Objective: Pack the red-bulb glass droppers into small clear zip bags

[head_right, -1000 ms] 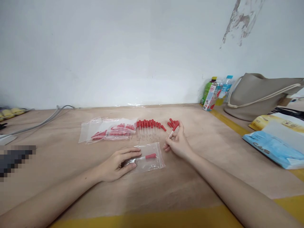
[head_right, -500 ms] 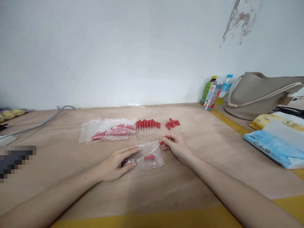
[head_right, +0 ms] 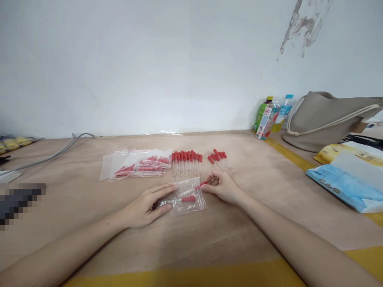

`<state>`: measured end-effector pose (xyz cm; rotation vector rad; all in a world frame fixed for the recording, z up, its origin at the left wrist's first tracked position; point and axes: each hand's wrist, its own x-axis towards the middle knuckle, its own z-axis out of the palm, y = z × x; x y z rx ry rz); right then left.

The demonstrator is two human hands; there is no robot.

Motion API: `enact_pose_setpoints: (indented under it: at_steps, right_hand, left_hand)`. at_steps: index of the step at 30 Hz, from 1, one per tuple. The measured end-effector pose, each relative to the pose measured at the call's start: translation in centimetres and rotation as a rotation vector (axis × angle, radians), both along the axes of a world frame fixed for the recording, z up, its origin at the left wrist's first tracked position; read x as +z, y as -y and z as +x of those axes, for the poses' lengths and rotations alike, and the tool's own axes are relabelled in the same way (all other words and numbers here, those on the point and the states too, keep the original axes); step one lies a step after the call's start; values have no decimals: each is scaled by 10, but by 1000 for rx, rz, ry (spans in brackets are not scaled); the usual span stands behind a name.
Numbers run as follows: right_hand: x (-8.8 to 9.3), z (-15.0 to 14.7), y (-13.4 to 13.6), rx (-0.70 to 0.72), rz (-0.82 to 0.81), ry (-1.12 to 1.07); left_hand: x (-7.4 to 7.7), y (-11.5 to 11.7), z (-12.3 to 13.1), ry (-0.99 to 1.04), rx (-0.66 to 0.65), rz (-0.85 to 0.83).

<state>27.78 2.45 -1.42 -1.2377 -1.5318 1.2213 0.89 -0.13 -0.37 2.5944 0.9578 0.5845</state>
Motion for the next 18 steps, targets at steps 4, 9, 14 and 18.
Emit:
enact_pose_setpoints:
  at_steps: [4, 9, 14, 18]
  right_hand:
    - [-4, -8, 5, 42, 50, 89]
    - [-12, -19, 9, 103, 103, 127]
    - [-6, -18, 8, 256, 144, 212]
    - [0, 3, -7, -41, 340, 474]
  left_hand:
    - [1, 0, -1, 3, 9, -8]
    - [1, 1, -2, 14, 35, -42]
    - [0, 0, -2, 49, 32, -47]
    - [0, -2, -1, 112, 3, -48]
